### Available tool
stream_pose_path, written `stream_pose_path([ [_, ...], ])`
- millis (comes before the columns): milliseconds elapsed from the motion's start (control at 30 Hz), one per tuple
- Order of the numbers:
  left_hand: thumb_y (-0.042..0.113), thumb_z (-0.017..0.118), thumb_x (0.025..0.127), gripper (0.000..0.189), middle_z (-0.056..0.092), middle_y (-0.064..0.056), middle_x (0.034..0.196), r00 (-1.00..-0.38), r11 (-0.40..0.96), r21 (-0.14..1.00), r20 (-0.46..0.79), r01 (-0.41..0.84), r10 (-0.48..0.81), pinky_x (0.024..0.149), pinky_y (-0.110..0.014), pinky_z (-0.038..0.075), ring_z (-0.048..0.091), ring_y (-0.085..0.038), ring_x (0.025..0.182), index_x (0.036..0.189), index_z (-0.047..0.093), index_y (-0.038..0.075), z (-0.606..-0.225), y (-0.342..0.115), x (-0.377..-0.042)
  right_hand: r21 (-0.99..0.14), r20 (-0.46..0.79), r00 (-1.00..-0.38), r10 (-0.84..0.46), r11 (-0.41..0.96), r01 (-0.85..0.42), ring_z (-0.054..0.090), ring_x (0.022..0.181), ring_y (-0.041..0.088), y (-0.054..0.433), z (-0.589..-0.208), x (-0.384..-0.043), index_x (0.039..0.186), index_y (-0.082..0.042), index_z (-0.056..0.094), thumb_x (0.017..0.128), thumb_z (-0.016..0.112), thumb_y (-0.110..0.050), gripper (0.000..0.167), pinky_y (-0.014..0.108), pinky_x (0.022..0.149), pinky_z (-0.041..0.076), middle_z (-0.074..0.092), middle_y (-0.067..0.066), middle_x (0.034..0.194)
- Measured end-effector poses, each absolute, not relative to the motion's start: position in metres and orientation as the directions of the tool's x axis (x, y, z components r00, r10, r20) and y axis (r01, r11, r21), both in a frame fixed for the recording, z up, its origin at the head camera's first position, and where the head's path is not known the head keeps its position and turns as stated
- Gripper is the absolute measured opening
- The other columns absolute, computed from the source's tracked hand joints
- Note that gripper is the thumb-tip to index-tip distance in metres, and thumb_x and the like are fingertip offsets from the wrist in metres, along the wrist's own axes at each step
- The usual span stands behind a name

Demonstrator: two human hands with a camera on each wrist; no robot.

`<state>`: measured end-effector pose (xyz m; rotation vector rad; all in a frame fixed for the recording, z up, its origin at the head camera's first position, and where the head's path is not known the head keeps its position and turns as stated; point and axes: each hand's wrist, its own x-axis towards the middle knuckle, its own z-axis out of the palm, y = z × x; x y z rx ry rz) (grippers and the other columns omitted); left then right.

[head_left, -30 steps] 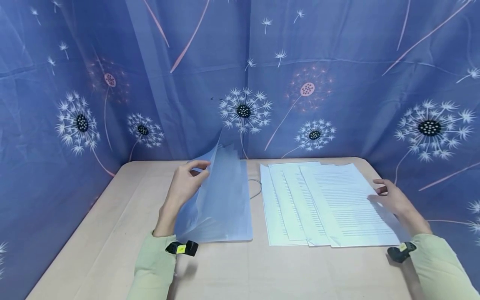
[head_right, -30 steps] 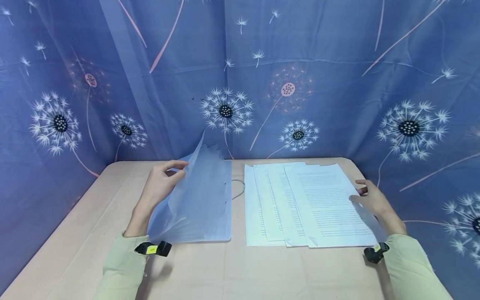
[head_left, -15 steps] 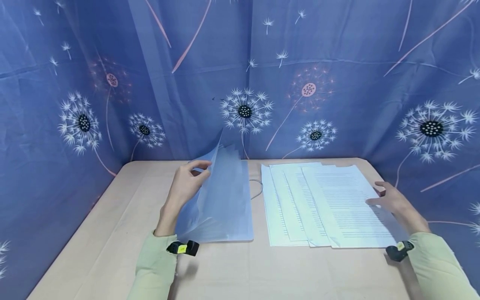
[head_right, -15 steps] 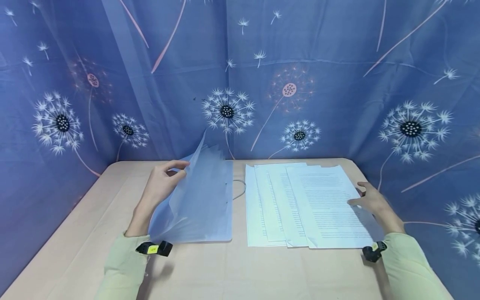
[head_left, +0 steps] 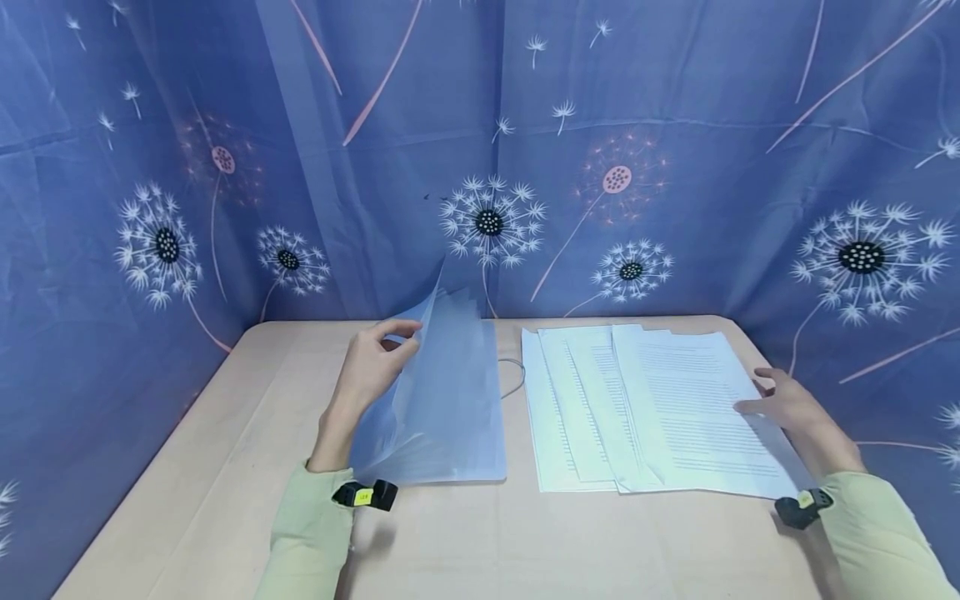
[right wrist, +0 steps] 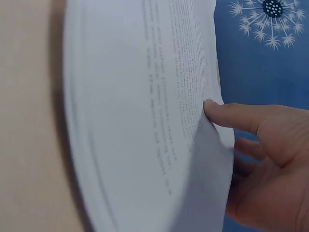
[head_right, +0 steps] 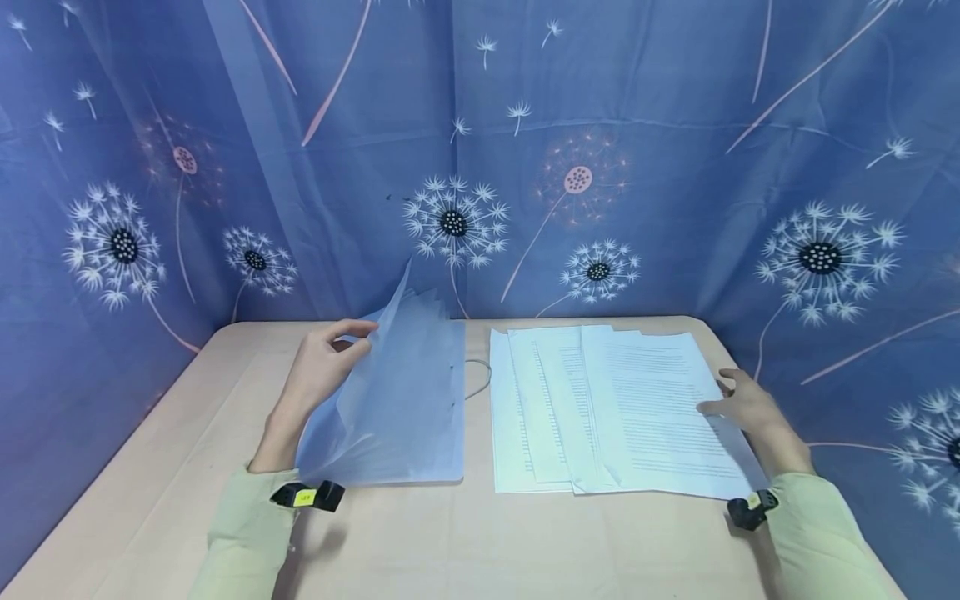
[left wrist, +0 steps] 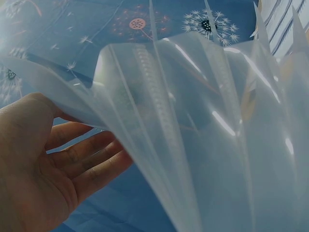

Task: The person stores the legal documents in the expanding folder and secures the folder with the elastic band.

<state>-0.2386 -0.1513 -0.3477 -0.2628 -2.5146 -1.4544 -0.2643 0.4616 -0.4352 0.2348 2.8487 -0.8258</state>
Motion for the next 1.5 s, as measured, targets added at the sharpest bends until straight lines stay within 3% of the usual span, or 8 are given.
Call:
stream_pose_path([
  [167,0.024,0.059,0.094,0.034,0.067,-0.007,0.119,-0.957,0.49,0.829,0.285,0.27,0.045,0.069,-0.035,0.053,0.067,-0.022,0.089,0.126,0.069,0.017,-0.348,-0.151,-0.239,-0.559,-0.133,-0.99,0.045,0.821,0.112,0.058,0.089,0.036,0.462,-0.434,-0.26,0.15,0.016,0.014,0.095,0.063,-0.029,0.086,0.036,0.069,0.048,0.048,0.039,0.117],
  [333,0.024,0.059,0.094,0.034,0.067,-0.007,0.12,-0.959,0.497,0.827,0.282,0.265,0.042,0.07,-0.035,0.053,0.068,-0.023,0.091,0.126,0.069,0.018,-0.348,-0.151,-0.239,-0.6,-0.034,-0.999,-0.001,0.8,0.02,0.057,0.084,0.022,0.458,-0.429,-0.253,0.154,0.006,0.02,0.102,0.053,-0.026,0.07,0.028,0.068,0.044,0.051,0.035,0.117],
  [633,0.025,0.059,0.094,0.035,0.067,-0.008,0.12,-0.959,0.501,0.824,0.28,0.264,0.045,0.069,-0.035,0.053,0.068,-0.023,0.091,0.127,0.068,0.016,-0.35,-0.151,-0.239,-0.627,0.084,-0.994,0.071,0.779,0.002,0.047,0.115,0.052,0.451,-0.424,-0.252,0.156,-0.009,0.028,0.102,0.052,-0.031,0.063,0.056,0.082,0.04,0.046,0.037,0.134],
  [767,0.025,0.059,0.094,0.035,0.067,-0.008,0.12,-0.959,0.501,0.824,0.28,0.263,0.044,0.069,-0.034,0.053,0.068,-0.023,0.09,0.127,0.068,0.016,-0.351,-0.15,-0.239,-0.632,0.127,-0.988,0.091,0.775,-0.01,0.062,0.096,0.022,0.448,-0.416,-0.254,0.156,-0.012,0.032,0.102,0.054,-0.031,0.061,0.037,0.074,0.048,0.053,0.028,0.129],
  [933,0.024,0.059,0.094,0.035,0.067,-0.008,0.119,-0.958,0.497,0.826,0.282,0.267,0.046,0.068,-0.034,0.053,0.068,-0.023,0.089,0.127,0.068,0.016,-0.35,-0.15,-0.24,-0.684,0.14,-0.983,0.12,0.73,-0.009,0.057,0.073,-0.009,0.446,-0.409,-0.253,0.156,-0.016,0.033,0.101,0.057,-0.029,0.062,0.022,0.061,0.051,0.058,-0.005,0.109],
  [1033,0.024,0.059,0.094,0.035,0.067,-0.007,0.119,-0.959,0.497,0.827,0.28,0.264,0.043,0.069,-0.034,0.053,0.068,-0.023,0.09,0.126,0.068,0.017,-0.349,-0.15,-0.239,-0.682,0.167,-0.978,0.124,0.731,-0.023,0.056,0.073,-0.011,0.443,-0.404,-0.253,0.156,-0.018,0.033,0.1,0.057,-0.028,0.061,0.021,0.061,0.051,0.054,-0.01,0.106],
  [1200,0.024,0.059,0.094,0.035,0.067,-0.007,0.119,-0.958,0.499,0.825,0.282,0.266,0.045,0.07,-0.034,0.053,0.068,-0.023,0.091,0.127,0.069,0.017,-0.348,-0.149,-0.24,-0.669,0.192,-0.975,0.116,0.742,-0.044,0.055,0.073,-0.01,0.435,-0.394,-0.251,0.157,-0.021,0.033,0.101,0.056,-0.03,0.061,0.021,0.06,0.05,0.054,0.005,0.113],
  [1500,0.025,0.059,0.094,0.034,0.067,-0.007,0.118,-0.957,0.506,0.819,0.287,0.271,0.047,0.07,-0.034,0.054,0.068,-0.023,0.092,0.126,0.069,0.018,-0.349,-0.149,-0.239,-0.711,0.212,-0.974,0.083,0.697,-0.095,0.058,0.075,-0.005,0.416,-0.373,-0.25,0.156,-0.022,0.034,0.1,0.057,-0.03,0.061,0.02,0.061,0.05,0.053,-0.015,0.099],
])
